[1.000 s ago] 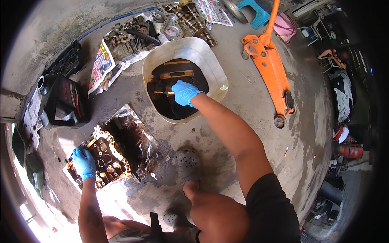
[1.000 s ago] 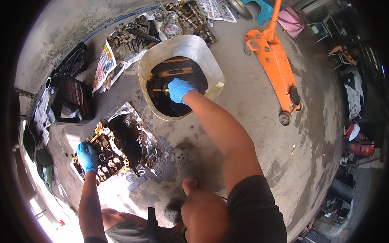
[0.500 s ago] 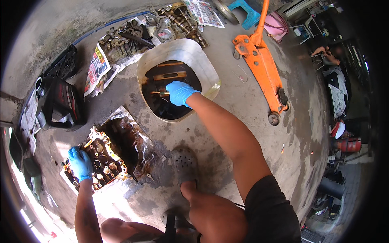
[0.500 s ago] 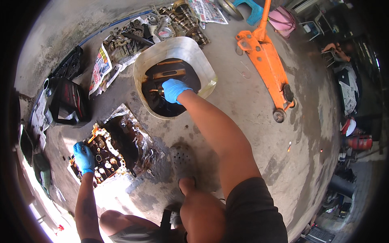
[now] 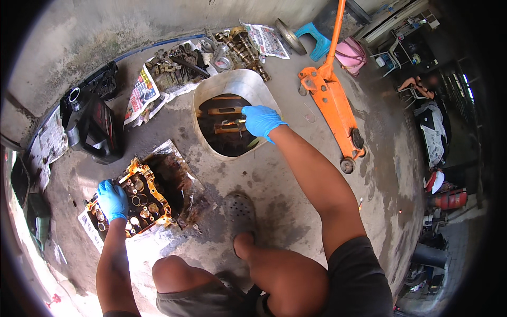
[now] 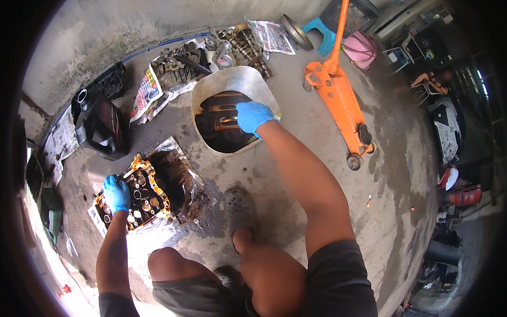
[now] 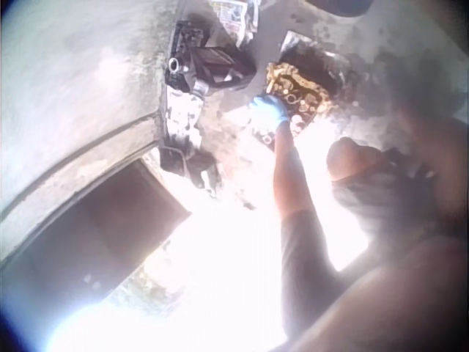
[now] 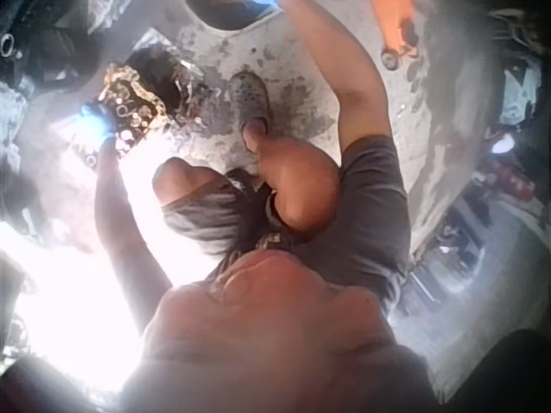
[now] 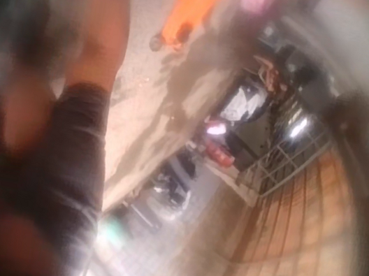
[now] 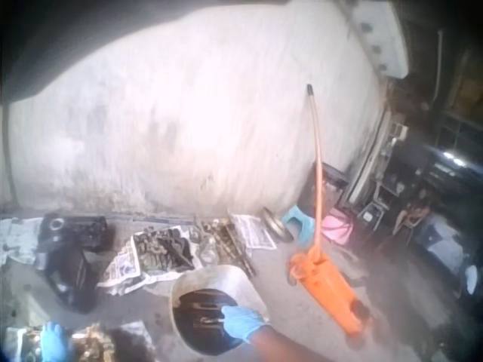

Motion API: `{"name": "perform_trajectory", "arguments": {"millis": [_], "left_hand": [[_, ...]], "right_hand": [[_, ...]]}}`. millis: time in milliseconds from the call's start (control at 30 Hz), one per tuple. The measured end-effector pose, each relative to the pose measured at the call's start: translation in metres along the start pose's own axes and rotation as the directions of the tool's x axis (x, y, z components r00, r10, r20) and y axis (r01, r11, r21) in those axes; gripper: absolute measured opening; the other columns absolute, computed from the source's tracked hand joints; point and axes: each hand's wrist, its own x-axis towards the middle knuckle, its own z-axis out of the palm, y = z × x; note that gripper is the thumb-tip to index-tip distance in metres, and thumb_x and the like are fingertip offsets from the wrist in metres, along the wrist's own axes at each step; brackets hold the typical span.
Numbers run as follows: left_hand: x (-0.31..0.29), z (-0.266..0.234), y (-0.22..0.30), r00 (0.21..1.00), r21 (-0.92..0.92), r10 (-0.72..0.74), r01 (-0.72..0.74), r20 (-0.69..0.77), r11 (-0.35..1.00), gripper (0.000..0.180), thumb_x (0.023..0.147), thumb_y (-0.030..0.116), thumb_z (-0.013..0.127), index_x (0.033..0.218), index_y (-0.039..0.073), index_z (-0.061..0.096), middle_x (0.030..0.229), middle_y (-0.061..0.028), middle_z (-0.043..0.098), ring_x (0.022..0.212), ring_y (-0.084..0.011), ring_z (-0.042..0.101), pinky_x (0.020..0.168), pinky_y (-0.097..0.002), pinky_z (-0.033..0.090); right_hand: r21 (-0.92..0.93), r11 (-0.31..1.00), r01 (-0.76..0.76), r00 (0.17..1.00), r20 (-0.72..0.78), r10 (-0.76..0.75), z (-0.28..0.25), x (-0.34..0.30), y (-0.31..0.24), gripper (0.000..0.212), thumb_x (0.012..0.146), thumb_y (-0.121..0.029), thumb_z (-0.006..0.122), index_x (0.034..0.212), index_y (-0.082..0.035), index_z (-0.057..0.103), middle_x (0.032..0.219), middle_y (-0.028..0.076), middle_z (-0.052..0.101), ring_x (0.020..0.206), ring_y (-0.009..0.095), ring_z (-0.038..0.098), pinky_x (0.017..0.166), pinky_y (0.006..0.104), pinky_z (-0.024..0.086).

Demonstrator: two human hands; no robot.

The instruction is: The person cleans a disassembled engine valve cover using a toothbrush and a liquid from a white basin. They scrub various internal surfaces and bolt holes, repeatedly dipping the brush into the basin and wiping residue onto newspaper.

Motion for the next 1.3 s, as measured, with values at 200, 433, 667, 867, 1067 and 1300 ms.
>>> {"name": "perform_trajectory", "arguments": {"millis": [200, 433, 667, 867, 1067, 1300], "left_hand": [[0.003, -0.006, 0.006, 0.996, 0.125, -0.049, 0.038, 0.081, 0.991, 0.015, 0.086, 0.018, 0.061, 0.094, 0.005, 0.062, 0.095, -0.018, 0.063, 0.09, -0.0381, 0.061, 0.079, -0.0484, 0.05], [0.002, -0.006, 0.005, 0.999, 0.062, -0.018, 0.016, 0.035, 0.998, 0.014, 0.088, 0.018, 0.061, 0.089, 0.004, 0.063, 0.093, -0.0183, 0.063, 0.089, -0.0382, 0.06, 0.079, -0.0486, 0.049], [0.002, -0.006, 0.001, 0.995, -0.009, -0.037, 0.038, 0.088, 0.999, 0.015, 0.088, 0.014, 0.061, 0.097, 0.004, 0.066, 0.096, -0.0172, 0.065, 0.092, -0.0379, 0.061, 0.083, -0.0469, 0.049], [0.0, -0.01, 0.002, 0.994, -0.053, -0.048, 0.053, 0.094, 0.997, 0.024, 0.09, 0.008, 0.06, 0.113, 0.001, 0.065, 0.106, -0.0186, 0.068, 0.101, -0.0366, 0.063, 0.092, -0.0444, 0.049], [0.008, -0.014, 0.008, 0.982, 0.0, 0.021, -0.021, 0.186, 1.0, 0.022, 0.09, 0.005, 0.059, 0.111, 0.002, 0.065, 0.107, -0.0175, 0.067, 0.103, -0.0358, 0.062, 0.093, -0.0427, 0.049], [-0.001, -0.012, -0.001, 0.988, -0.094, 0.031, -0.017, 0.151, 0.995, 0.027, 0.09, 0.003, 0.058, 0.117, 0.002, 0.064, 0.113, -0.017, 0.067, 0.106, -0.0352, 0.062, 0.097, -0.0431, 0.048]], "right_hand": [[-0.013, 1.0, -0.009, 1.0, 0.023, 0.009, -0.034, -0.053, 0.017, 0.025, 0.092, -0.025, 0.059, 0.108, -0.006, 0.063, 0.101, 0.023, 0.069, 0.095, 0.045, 0.065, 0.084, 0.0542, 0.05], [0.016, 0.977, 0.215, 0.976, 0.023, -0.215, -0.017, -0.011, 0.023, 0.021, 0.093, -0.024, 0.058, 0.1, -0.006, 0.064, 0.099, 0.023, 0.068, 0.091, 0.044, 0.064, 0.08, 0.0524, 0.049], [0.286, 0.887, 0.362, 0.93, -0.045, -0.365, 0.075, 0.081, 0.022, 0.015, 0.093, -0.014, 0.059, 0.098, -0.003, 0.067, 0.093, 0.019, 0.068, 0.086, 0.036, 0.065, 0.081, 0.0428, 0.052], [0.184, 0.933, 0.31, 0.943, 0.068, -0.327, 0.093, 0.129, 0.033, 0.016, 0.091, -0.019, 0.061, 0.098, -0.007, 0.069, 0.094, 0.019, 0.069, 0.09, 0.037, 0.065, 0.081, 0.0457, 0.051], [0.298, 0.887, 0.353, 0.89, 0.187, -0.416, 0.097, 0.117, 0.022, 0.017, 0.088, -0.015, 0.069, 0.1, -0.003, 0.068, 0.094, 0.02, 0.069, 0.088, 0.038, 0.065, 0.081, 0.0446, 0.052], [0.109, 0.908, 0.405, 0.912, 0.019, -0.409, 0.094, 0.112, 0.019, 0.015, 0.09, -0.013, 0.063, 0.1, -0.003, 0.067, 0.094, 0.022, 0.067, 0.089, 0.042, 0.064, 0.08, 0.0493, 0.051]]}}
